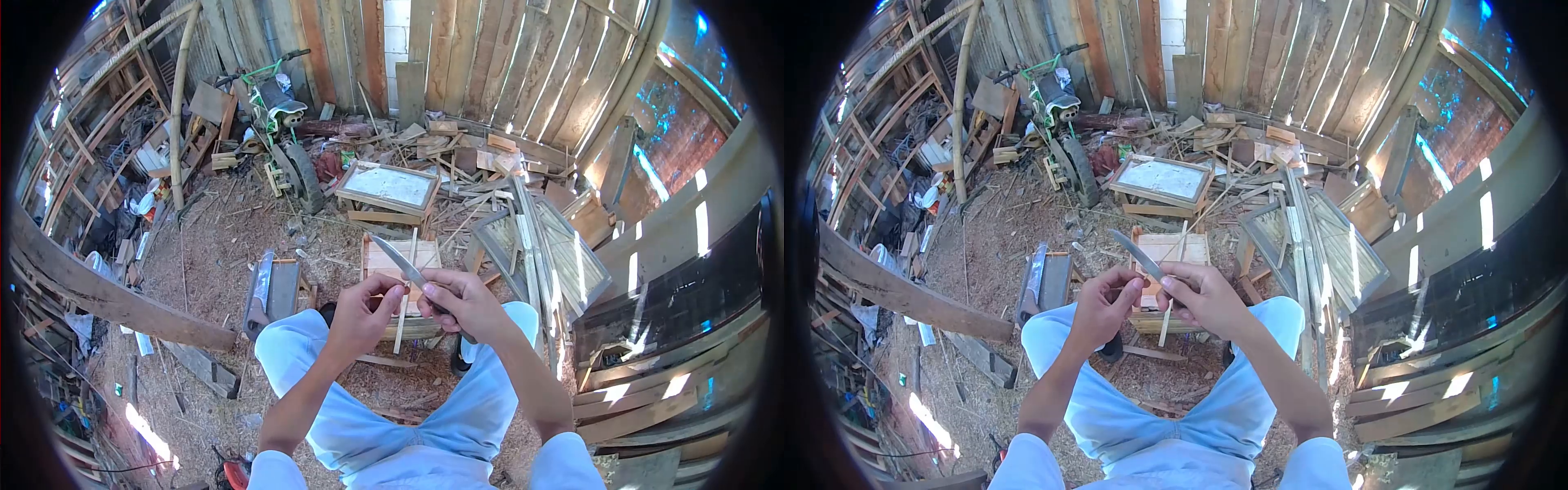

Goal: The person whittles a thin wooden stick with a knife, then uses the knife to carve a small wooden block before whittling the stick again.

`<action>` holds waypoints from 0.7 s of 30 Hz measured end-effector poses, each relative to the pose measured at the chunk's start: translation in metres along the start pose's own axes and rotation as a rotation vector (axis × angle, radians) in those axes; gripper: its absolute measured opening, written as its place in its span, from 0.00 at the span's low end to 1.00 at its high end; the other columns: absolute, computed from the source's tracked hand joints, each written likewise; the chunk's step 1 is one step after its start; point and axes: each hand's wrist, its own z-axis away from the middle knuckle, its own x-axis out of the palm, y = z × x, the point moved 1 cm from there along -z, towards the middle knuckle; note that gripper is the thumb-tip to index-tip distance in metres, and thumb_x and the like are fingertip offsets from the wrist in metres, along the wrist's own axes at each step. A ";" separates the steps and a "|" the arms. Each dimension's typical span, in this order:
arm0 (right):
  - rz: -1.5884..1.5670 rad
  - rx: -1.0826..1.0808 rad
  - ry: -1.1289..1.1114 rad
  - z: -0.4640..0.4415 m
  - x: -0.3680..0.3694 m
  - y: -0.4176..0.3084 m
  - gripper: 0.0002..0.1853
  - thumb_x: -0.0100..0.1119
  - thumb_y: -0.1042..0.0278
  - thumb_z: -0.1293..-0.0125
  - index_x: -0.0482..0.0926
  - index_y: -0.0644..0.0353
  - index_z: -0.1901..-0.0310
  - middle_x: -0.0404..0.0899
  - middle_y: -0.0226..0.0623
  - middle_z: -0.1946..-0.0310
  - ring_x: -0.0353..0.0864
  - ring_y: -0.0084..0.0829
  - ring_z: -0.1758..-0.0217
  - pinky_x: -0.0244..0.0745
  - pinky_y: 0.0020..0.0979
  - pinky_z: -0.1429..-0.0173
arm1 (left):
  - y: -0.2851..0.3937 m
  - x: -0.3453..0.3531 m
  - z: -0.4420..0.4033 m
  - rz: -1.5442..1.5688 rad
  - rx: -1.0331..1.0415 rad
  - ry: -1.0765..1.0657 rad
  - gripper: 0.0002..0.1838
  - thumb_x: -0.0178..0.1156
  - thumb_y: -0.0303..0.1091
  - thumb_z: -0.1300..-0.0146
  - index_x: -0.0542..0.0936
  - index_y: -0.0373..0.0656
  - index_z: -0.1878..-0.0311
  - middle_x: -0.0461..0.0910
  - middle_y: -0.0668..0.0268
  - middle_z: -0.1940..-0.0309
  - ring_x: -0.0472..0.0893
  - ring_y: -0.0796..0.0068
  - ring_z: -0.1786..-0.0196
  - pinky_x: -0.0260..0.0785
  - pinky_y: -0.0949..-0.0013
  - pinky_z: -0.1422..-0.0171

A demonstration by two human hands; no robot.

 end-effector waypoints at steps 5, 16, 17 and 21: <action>-0.057 -0.009 0.058 0.006 -0.006 -0.009 0.18 0.45 0.71 0.26 0.69 0.66 0.38 0.74 0.29 0.73 0.64 0.13 0.81 0.57 0.16 0.80 | -0.003 0.001 0.003 0.048 -0.016 -0.041 0.08 0.55 0.30 0.30 0.79 0.34 0.59 0.75 0.73 0.75 0.70 0.88 0.73 0.63 0.81 0.70; -0.129 0.009 -0.056 0.011 -0.004 -0.009 0.19 0.49 0.70 0.28 0.70 0.64 0.37 0.73 0.28 0.72 0.61 0.13 0.80 0.54 0.17 0.80 | 0.002 -0.003 0.000 0.359 -0.184 -0.222 0.11 0.54 0.37 0.29 0.77 0.38 0.61 0.66 0.76 0.80 0.58 0.90 0.82 0.46 0.82 0.82; -0.149 0.015 -0.057 0.011 -0.008 -0.011 0.19 0.49 0.70 0.28 0.69 0.65 0.37 0.73 0.28 0.72 0.62 0.14 0.80 0.54 0.17 0.80 | 0.001 -0.005 0.001 0.365 -0.197 -0.251 0.11 0.53 0.37 0.29 0.77 0.38 0.61 0.65 0.76 0.80 0.57 0.90 0.82 0.45 0.82 0.82; -0.119 -0.024 0.026 0.015 -0.020 -0.023 0.19 0.48 0.69 0.27 0.69 0.65 0.38 0.72 0.28 0.72 0.61 0.13 0.80 0.54 0.16 0.80 | -0.002 -0.011 0.001 0.339 -0.197 -0.283 0.12 0.54 0.37 0.29 0.79 0.38 0.60 0.65 0.77 0.79 0.60 0.90 0.80 0.51 0.83 0.79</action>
